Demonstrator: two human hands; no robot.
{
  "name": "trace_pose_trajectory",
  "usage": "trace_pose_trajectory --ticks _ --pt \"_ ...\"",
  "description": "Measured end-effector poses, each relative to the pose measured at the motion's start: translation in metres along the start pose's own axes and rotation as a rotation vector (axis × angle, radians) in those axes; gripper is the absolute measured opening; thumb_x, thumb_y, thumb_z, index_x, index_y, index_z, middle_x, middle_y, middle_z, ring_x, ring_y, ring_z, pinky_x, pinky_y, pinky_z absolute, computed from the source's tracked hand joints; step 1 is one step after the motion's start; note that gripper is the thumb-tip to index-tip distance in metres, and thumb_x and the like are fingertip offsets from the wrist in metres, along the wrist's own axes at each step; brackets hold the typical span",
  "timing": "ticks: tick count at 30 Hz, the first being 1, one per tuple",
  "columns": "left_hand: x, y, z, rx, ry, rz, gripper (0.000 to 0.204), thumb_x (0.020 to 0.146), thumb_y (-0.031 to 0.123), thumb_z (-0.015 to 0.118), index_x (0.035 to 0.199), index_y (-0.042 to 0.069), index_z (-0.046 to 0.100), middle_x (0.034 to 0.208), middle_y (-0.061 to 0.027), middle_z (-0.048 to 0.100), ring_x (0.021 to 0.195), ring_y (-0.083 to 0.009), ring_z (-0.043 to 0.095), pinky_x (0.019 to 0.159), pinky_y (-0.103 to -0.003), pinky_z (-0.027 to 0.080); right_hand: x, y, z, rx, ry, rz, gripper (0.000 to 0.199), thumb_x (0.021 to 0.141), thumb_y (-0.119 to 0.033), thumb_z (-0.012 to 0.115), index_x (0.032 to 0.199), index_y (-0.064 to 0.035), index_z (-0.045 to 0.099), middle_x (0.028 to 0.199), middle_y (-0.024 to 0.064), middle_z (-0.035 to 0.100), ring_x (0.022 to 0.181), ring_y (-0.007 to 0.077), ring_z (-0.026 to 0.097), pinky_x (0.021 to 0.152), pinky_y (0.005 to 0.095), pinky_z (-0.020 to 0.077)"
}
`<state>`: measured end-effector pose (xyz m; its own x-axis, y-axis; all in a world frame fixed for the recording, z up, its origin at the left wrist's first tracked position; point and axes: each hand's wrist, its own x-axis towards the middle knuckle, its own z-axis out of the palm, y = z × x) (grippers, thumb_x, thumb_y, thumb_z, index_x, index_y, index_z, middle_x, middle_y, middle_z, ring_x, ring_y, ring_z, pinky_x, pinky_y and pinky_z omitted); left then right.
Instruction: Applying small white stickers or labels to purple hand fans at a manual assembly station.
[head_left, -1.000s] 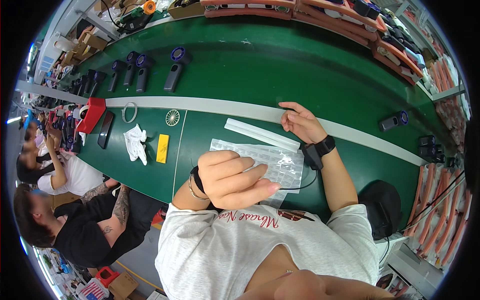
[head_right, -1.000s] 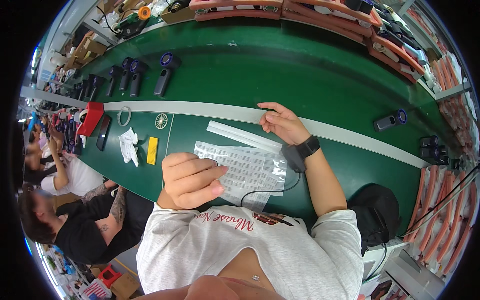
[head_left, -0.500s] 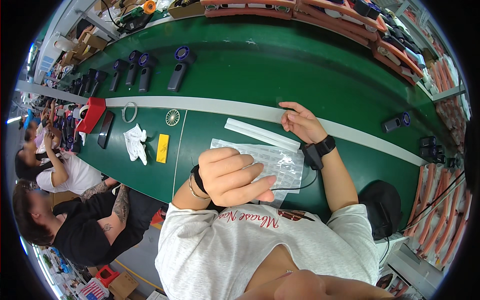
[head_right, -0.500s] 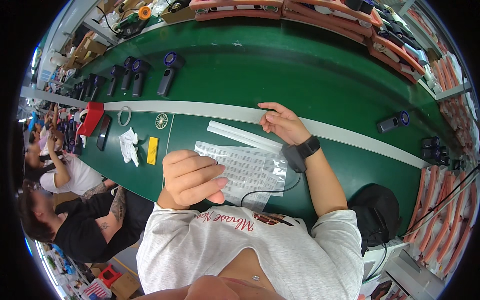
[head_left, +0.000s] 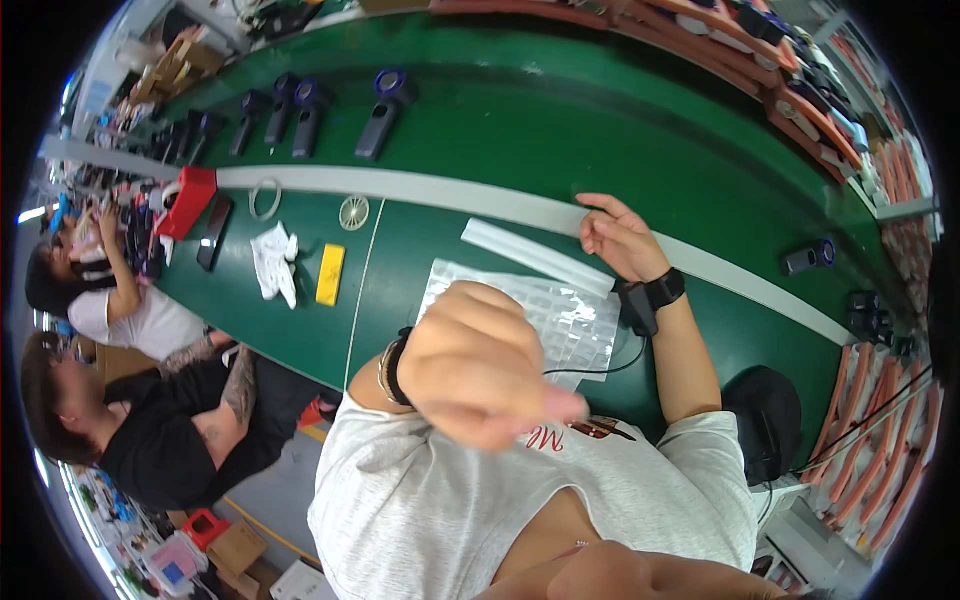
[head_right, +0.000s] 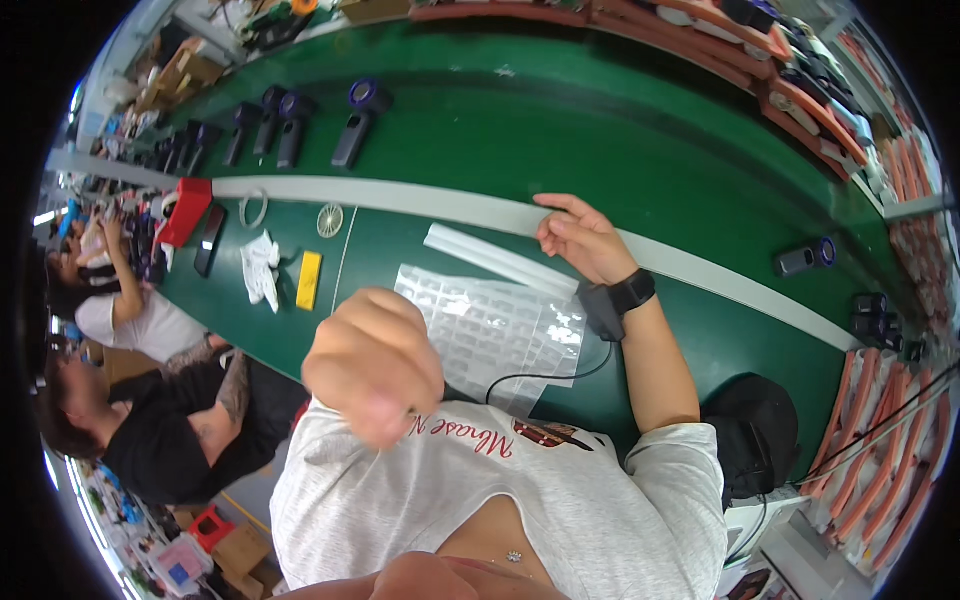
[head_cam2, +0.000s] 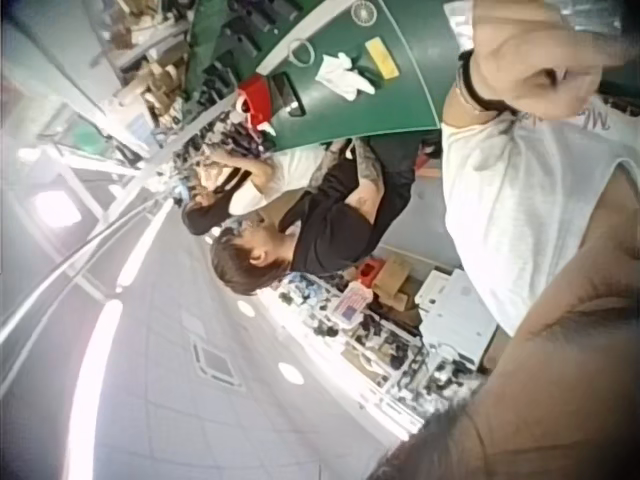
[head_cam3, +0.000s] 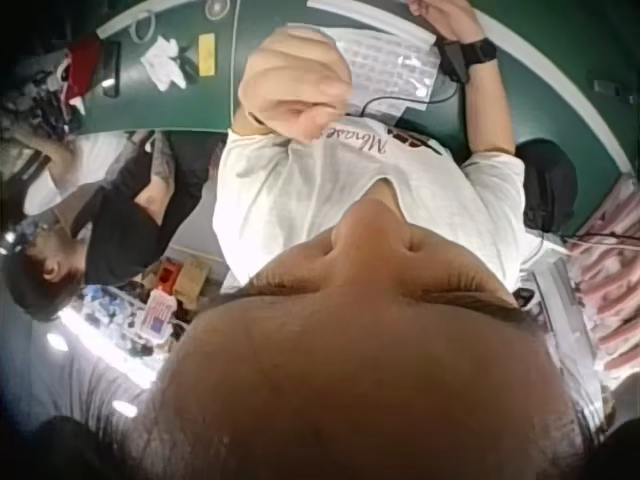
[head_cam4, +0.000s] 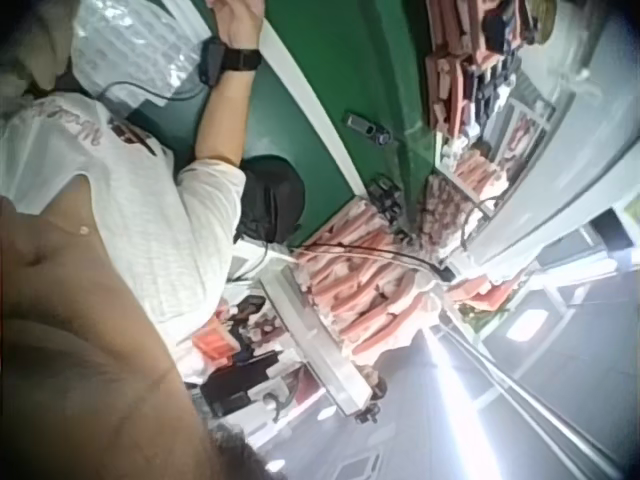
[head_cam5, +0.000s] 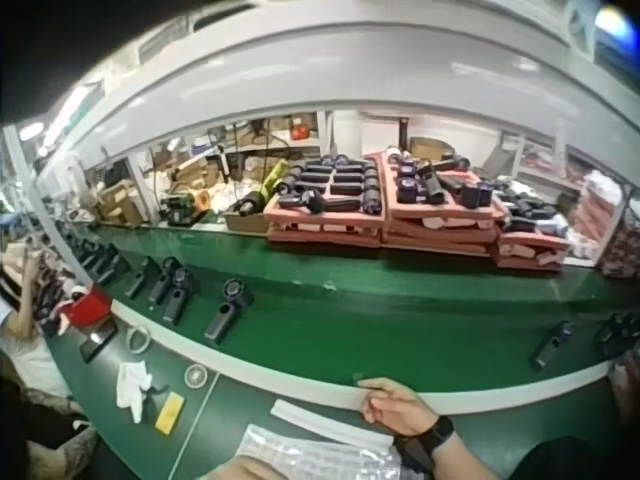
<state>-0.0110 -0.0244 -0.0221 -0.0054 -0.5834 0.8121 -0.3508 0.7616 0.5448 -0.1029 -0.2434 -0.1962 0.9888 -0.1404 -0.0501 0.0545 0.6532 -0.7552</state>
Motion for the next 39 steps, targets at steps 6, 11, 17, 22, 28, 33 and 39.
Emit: trace_pose_trajectory --ticks 6,11,17,22,28,33,39 --pt "0.003 0.018 0.008 -0.020 0.040 0.055 0.015 0.088 0.016 0.059 0.102 0.016 0.057 0.059 -0.0020 0.058 0.049 -0.0133 0.053 0.039 -0.021 0.029 -0.001 0.000 0.001 -0.058 0.033 -0.011 0.046 0.090 -0.013 0.054 0.131 0.0007 0.040 0.088 0.0079 0.054 0.075 0.0146 0.049 0.069 0.0260 0.0413" --pt "-0.007 0.014 -0.012 0.308 0.133 0.181 0.017 0.090 0.032 0.059 0.096 0.016 0.058 0.061 -0.0020 0.057 0.052 -0.0134 0.052 0.042 -0.023 0.029 -0.003 0.004 -0.007 -0.094 0.036 -0.028 0.050 0.089 -0.015 0.054 0.133 0.0008 0.038 0.088 0.0072 0.052 0.075 0.0146 0.046 0.069 0.0265 0.0390" --pt "0.007 0.008 -0.001 0.378 0.532 0.273 0.030 0.089 0.035 0.060 0.075 0.008 0.061 0.056 0.0033 0.043 0.046 -0.0103 0.041 0.038 -0.023 0.024 -0.003 0.002 -0.005 -0.129 0.047 -0.046 0.054 0.088 -0.017 0.055 0.135 0.0011 0.036 0.088 0.0065 0.050 0.076 0.0143 0.044 0.069 0.0263 0.0377" --pt "0.003 0.011 -0.019 0.455 0.295 0.282 0.026 0.089 0.038 0.058 0.084 0.012 0.060 0.062 0.0003 0.051 0.052 -0.0123 0.047 0.042 -0.024 0.028 -0.002 0.003 -0.003 -0.127 0.053 -0.026 0.054 0.087 -0.018 0.055 0.135 0.0016 0.036 0.088 0.0061 0.050 0.077 0.0141 0.044 0.069 0.0261 0.0373" --pt "-0.004 0.003 -0.033 0.496 0.050 0.288 0.025 0.089 0.041 0.057 0.093 0.017 0.058 0.067 -0.0027 0.059 0.058 -0.0144 0.053 0.046 -0.026 0.033 -0.005 0.004 -0.006 -0.142 0.076 -0.036 0.054 0.088 -0.017 0.054 0.135 0.0016 0.036 0.088 0.0059 0.050 0.076 0.0139 0.043 0.070 0.0264 0.0365" --pt "-0.005 0.004 -0.034 0.504 0.075 0.381 0.036 0.087 0.048 0.056 0.096 0.013 0.058 0.074 -0.0043 0.062 0.061 -0.0153 0.053 0.048 -0.028 0.035 0.000 0.002 -0.004 -0.099 0.043 -0.049 0.046 0.090 -0.013 0.052 0.133 -0.0002 0.040 0.087 0.0071 0.052 0.077 0.0153 0.045 0.071 0.0271 0.0387" --pt "-0.011 0.013 -0.039 0.568 0.108 0.295 0.038 0.086 0.049 0.056 0.096 0.012 0.058 0.074 -0.0046 0.062 0.061 -0.0155 0.053 0.048 -0.028 0.035 -0.005 0.002 -0.006 -0.108 0.057 -0.051 0.047 0.089 -0.014 0.052 0.133 0.0003 0.040 0.087 0.0070 0.052 0.077 0.0152 0.046 0.071 0.0270 0.0386"
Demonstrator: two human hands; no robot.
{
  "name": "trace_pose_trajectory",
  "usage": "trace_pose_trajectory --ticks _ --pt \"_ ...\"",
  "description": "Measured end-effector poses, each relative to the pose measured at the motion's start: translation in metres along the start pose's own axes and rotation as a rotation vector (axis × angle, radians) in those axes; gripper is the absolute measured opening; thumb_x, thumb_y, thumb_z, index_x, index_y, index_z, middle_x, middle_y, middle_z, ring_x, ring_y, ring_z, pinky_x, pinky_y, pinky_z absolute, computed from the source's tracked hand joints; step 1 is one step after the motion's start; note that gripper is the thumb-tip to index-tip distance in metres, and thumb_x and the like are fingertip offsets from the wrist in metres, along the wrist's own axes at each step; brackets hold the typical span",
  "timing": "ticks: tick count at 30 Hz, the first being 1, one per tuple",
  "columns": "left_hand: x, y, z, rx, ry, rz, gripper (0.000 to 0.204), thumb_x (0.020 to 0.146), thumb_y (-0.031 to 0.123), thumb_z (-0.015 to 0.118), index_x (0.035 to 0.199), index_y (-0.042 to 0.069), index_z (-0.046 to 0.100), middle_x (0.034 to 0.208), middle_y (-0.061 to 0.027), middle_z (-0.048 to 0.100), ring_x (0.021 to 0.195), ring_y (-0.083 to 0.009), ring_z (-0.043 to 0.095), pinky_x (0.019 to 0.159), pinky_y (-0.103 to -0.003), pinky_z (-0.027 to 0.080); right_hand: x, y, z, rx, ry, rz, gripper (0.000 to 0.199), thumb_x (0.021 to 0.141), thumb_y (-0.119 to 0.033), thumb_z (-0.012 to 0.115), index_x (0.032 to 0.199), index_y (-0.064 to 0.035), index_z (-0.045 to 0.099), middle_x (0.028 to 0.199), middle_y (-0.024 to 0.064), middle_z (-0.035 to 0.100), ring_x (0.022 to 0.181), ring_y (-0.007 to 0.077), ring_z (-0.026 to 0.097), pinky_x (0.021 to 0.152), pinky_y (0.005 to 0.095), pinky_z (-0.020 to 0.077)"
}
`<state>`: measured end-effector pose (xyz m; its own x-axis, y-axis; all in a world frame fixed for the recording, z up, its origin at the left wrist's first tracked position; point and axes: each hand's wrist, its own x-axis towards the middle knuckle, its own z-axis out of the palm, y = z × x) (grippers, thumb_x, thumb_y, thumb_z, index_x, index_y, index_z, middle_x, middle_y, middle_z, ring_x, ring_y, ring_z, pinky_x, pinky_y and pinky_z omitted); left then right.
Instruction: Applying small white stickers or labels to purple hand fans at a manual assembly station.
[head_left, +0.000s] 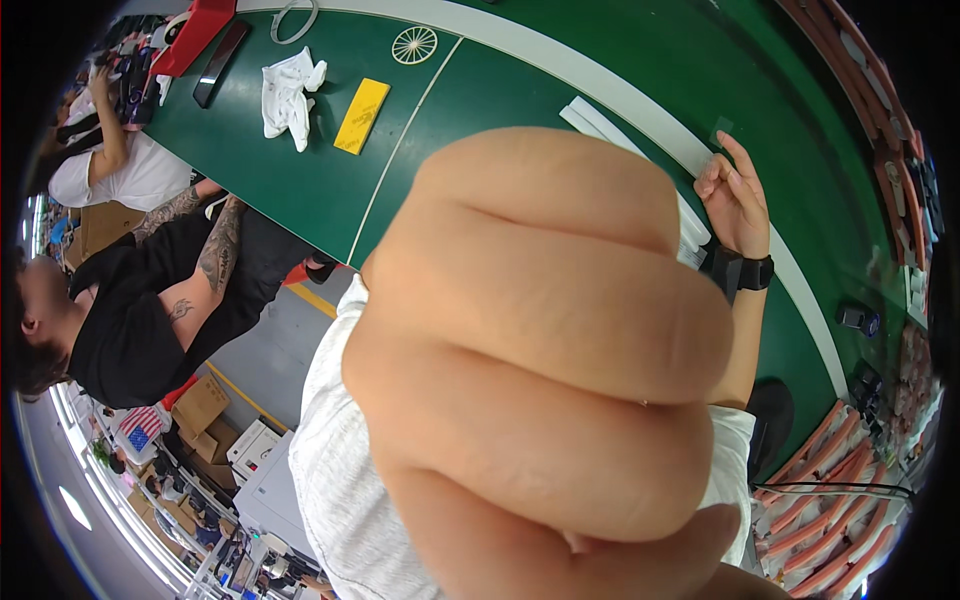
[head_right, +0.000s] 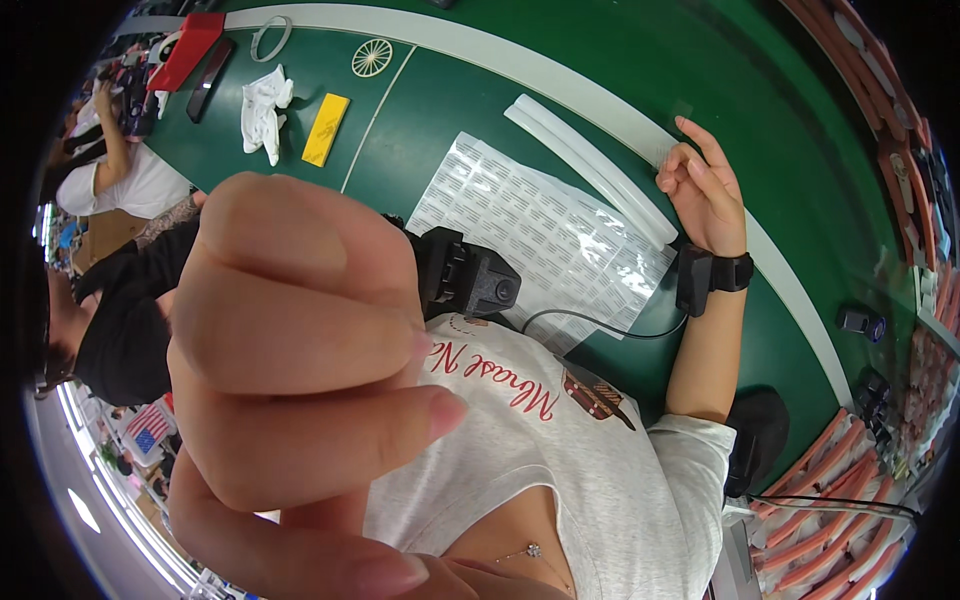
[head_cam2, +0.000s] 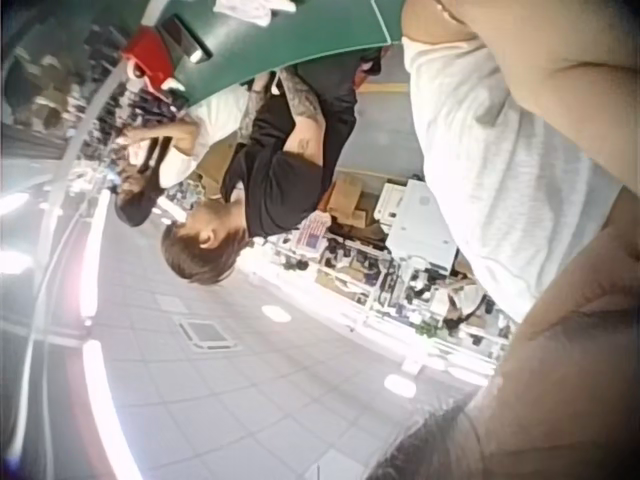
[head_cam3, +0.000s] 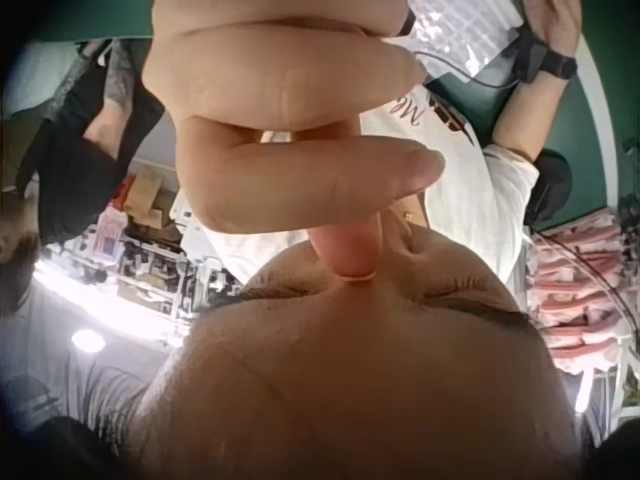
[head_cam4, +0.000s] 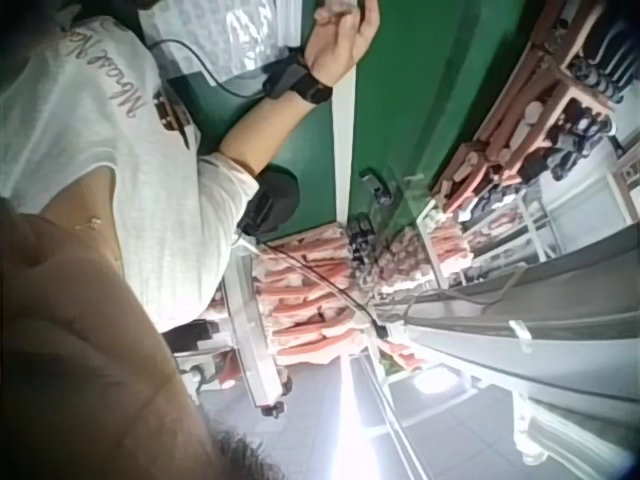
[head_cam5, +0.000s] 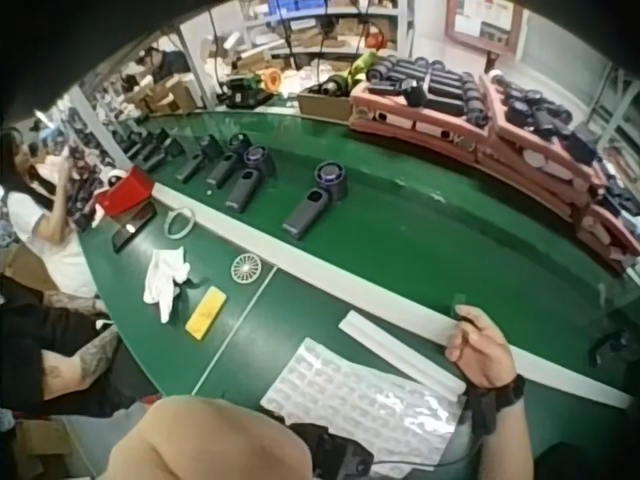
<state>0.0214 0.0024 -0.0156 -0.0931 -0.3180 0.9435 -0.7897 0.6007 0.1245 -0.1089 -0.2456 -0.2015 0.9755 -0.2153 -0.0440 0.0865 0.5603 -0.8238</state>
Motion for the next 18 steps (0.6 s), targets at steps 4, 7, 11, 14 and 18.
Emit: trace_pose_trajectory --ticks 4,7,11,14,18 --pt "0.001 0.013 -0.005 0.047 0.004 -0.057 0.039 0.086 0.049 0.056 0.096 0.011 0.058 0.074 -0.0048 0.062 0.060 -0.0156 0.053 0.048 -0.028 0.035 0.000 -0.001 0.000 -0.003 -0.017 -0.002 0.048 0.089 -0.014 0.052 0.133 0.0009 0.039 0.088 0.0068 0.052 0.078 0.0150 0.046 0.070 0.0270 0.0384" --pt "0.001 0.019 -0.008 0.077 0.009 -0.102 0.040 0.086 0.049 0.056 0.095 0.011 0.058 0.074 -0.0050 0.062 0.060 -0.0157 0.053 0.048 -0.028 0.035 0.000 0.000 -0.001 -0.003 -0.007 -0.002 0.048 0.089 -0.014 0.052 0.133 0.0014 0.039 0.088 0.0066 0.052 0.078 0.0148 0.046 0.070 0.0271 0.0384" --pt "-0.004 0.018 -0.005 0.137 0.000 -0.173 0.041 0.086 0.050 0.056 0.095 0.010 0.059 0.073 -0.0052 0.062 0.060 -0.0158 0.053 0.047 -0.028 0.035 0.011 0.011 -0.001 0.011 -0.029 0.013 0.049 0.089 -0.014 0.051 0.133 0.0018 0.038 0.088 0.0065 0.052 0.077 0.0146 0.046 0.070 0.0270 0.0383" --pt "0.023 0.052 0.017 0.144 0.013 -0.171 0.042 0.085 0.050 0.056 0.095 0.009 0.059 0.073 -0.0053 0.062 0.060 -0.0159 0.053 0.047 -0.028 0.035 0.001 -0.009 0.007 -0.029 0.056 -0.008 0.048 0.089 -0.014 0.051 0.133 0.0019 0.038 0.088 0.0066 0.052 0.077 0.0146 0.046 0.070 0.0268 0.0383" --pt "0.018 0.040 0.027 0.188 0.010 -0.213 0.043 0.085 0.050 0.056 0.095 0.009 0.059 0.073 -0.0055 0.062 0.060 -0.0160 0.053 0.047 -0.028 0.035 0.005 -0.003 -0.001 -0.022 0.022 -0.010 0.048 0.089 -0.015 0.052 0.132 0.0015 0.039 0.088 0.0069 0.053 0.076 0.0147 0.047 0.069 0.0270 0.0386"
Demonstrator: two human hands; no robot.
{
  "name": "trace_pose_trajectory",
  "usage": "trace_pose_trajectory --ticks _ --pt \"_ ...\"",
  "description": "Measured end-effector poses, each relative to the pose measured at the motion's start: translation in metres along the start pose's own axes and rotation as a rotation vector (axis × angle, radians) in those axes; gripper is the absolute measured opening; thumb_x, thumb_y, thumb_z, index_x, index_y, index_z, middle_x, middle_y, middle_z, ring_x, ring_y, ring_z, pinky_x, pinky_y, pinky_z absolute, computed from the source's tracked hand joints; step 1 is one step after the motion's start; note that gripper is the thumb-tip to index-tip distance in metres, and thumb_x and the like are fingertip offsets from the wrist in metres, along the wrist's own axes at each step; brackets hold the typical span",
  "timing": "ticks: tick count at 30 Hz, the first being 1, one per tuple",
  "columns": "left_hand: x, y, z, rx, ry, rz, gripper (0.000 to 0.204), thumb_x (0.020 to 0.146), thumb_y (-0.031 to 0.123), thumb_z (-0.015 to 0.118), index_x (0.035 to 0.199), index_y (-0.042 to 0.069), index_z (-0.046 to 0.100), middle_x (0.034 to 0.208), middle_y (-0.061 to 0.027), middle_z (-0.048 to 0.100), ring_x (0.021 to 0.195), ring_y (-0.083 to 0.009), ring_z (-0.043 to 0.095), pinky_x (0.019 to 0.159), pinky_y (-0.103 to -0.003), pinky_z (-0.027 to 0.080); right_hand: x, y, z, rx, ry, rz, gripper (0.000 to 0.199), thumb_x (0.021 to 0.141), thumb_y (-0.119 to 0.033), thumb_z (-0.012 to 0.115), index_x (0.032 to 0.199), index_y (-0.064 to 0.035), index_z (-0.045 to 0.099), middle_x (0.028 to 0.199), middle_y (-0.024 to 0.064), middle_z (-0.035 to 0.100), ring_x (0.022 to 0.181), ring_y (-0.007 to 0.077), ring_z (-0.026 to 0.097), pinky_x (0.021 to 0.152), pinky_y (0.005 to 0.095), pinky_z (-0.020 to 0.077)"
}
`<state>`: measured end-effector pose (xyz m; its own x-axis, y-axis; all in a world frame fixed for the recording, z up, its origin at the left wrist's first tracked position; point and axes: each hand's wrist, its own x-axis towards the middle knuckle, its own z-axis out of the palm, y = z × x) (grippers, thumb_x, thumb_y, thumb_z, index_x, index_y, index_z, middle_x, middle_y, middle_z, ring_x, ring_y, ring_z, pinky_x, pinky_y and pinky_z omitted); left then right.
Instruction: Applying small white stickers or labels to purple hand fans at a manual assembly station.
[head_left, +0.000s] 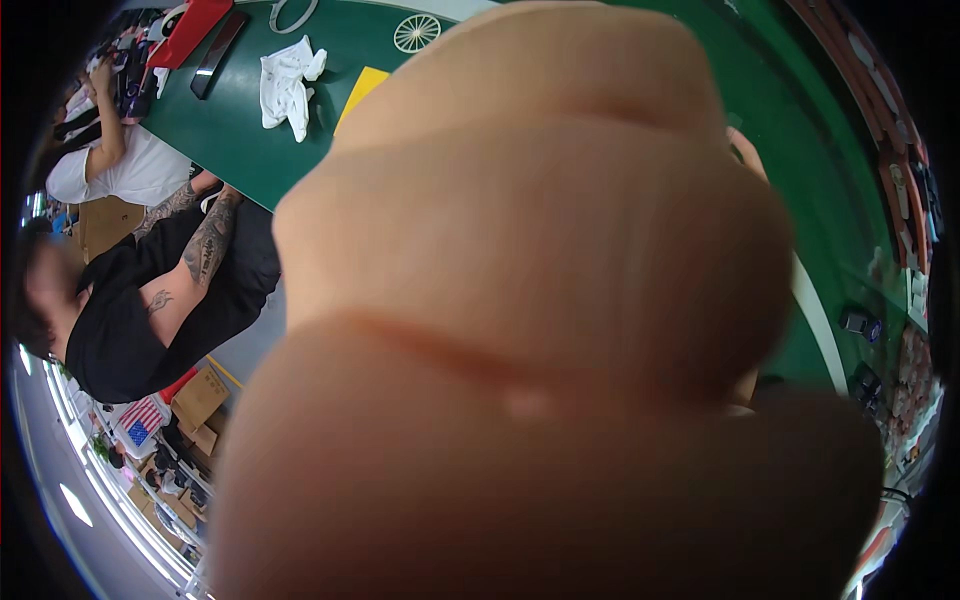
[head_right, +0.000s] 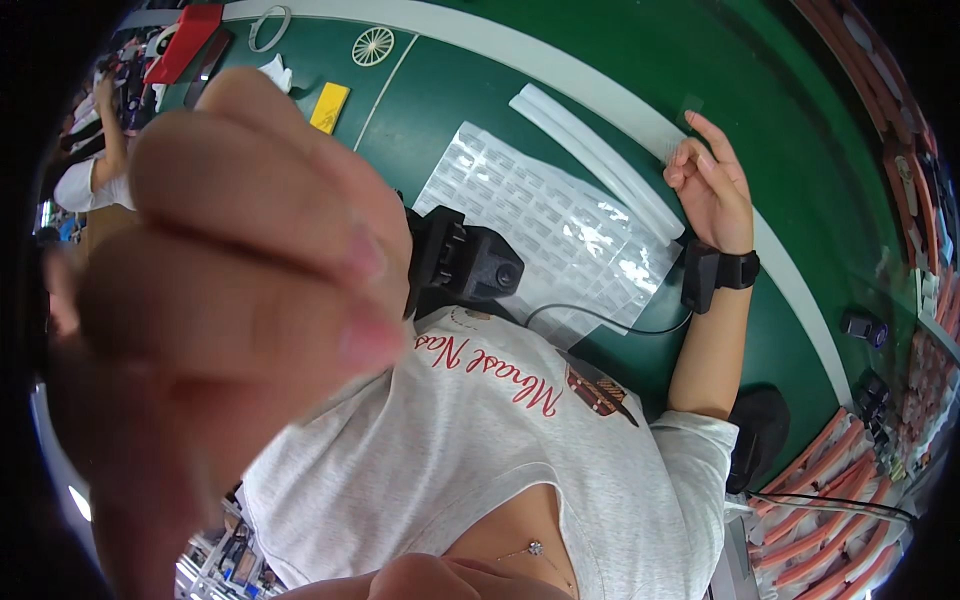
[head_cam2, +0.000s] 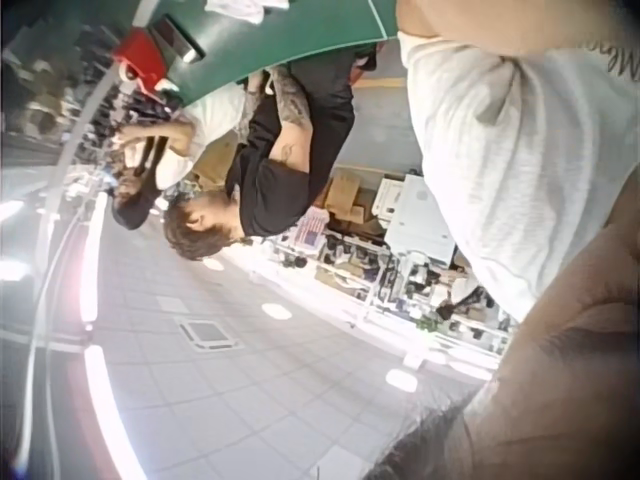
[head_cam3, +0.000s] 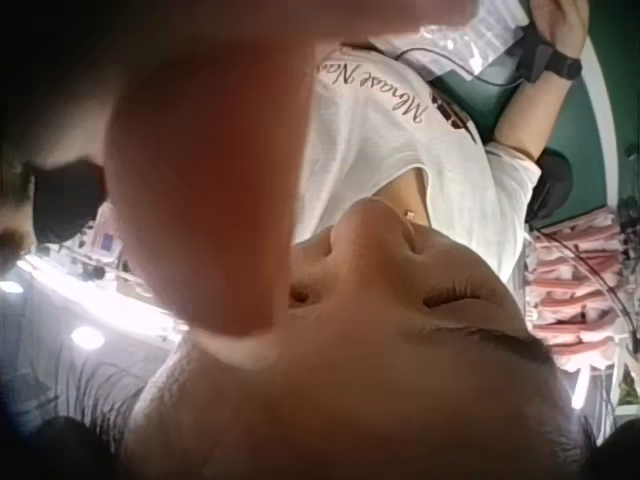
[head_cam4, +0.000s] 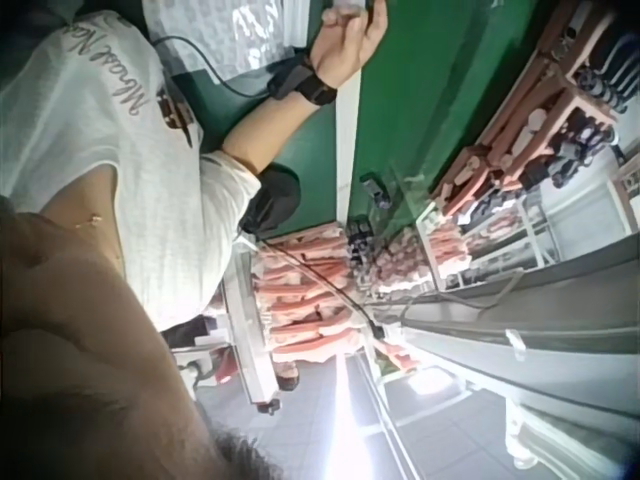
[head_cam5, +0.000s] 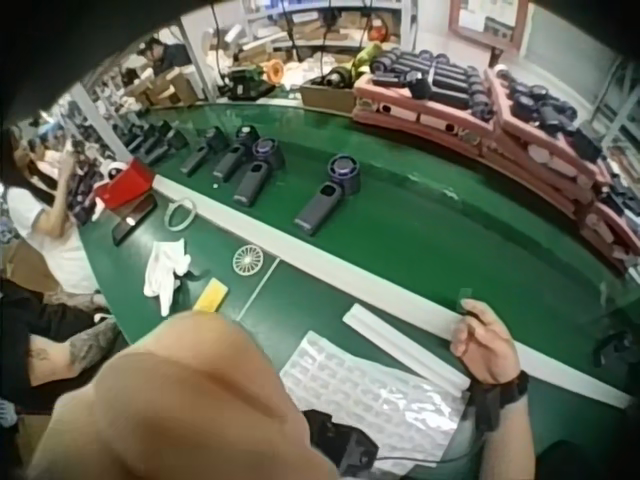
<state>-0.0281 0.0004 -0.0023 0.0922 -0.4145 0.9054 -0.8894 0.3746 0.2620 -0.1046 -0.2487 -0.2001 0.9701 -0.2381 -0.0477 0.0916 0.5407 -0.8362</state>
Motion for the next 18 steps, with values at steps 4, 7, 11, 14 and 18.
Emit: trace_pose_trajectory --ticks 4,7,11,14,18 --pt "-0.012 -0.049 -0.022 0.055 -0.009 0.039 0.044 0.085 0.051 0.056 0.094 0.008 0.059 0.073 -0.0057 0.062 0.060 -0.0161 0.053 0.047 -0.028 0.034 -0.002 0.002 0.004 0.013 -0.037 -0.008 0.047 0.089 -0.015 0.053 0.131 0.0014 0.040 0.087 0.0075 0.053 0.076 0.0151 0.049 0.070 0.0269 0.0405" --pt "-0.016 -0.056 -0.016 0.232 -0.043 0.223 0.048 0.081 0.051 0.058 0.089 0.003 0.061 0.072 -0.0068 0.061 0.059 -0.0171 0.054 0.046 -0.027 0.036 -0.003 0.003 0.004 0.018 -0.047 0.021 0.051 0.089 -0.016 0.055 0.134 0.0005 0.036 0.087 0.0068 0.052 0.075 0.0145 0.050 0.070 0.0270 0.0419" --pt "-0.013 -0.054 0.008 0.290 0.072 0.328 0.029 0.076 0.035 0.071 0.084 0.008 0.063 0.063 0.0029 0.048 0.051 -0.0106 0.044 0.044 -0.022 0.030 -0.006 -0.001 0.005 0.060 -0.029 0.031 0.047 0.089 -0.014 0.055 0.131 0.0002 0.040 0.087 0.0079 0.054 0.075 0.0153 0.050 0.069 0.0269 0.0420" --pt "-0.014 -0.047 0.003 0.360 -0.051 0.296 0.032 0.075 0.036 0.072 0.087 0.009 0.063 0.062 0.0029 0.048 0.053 -0.0102 0.045 0.046 -0.021 0.030 -0.004 -0.005 0.010 0.074 -0.045 0.026 0.045 0.089 -0.014 0.054 0.130 -0.0001 0.041 0.086 0.0083 0.055 0.075 0.0153 0.050 0.069 0.0267 0.0420" --pt "-0.011 -0.050 0.005 0.387 -0.063 0.357 0.033 0.073 0.037 0.073 0.087 0.009 0.063 0.062 0.0028 0.048 0.053 -0.0105 0.044 0.046 -0.021 0.030 -0.003 -0.008 0.011 0.073 -0.052 0.018 0.044 0.089 -0.014 0.055 0.129 -0.0006 0.043 0.086 0.0084 0.057 0.074 0.0151 0.051 0.069 0.0266 0.0423"
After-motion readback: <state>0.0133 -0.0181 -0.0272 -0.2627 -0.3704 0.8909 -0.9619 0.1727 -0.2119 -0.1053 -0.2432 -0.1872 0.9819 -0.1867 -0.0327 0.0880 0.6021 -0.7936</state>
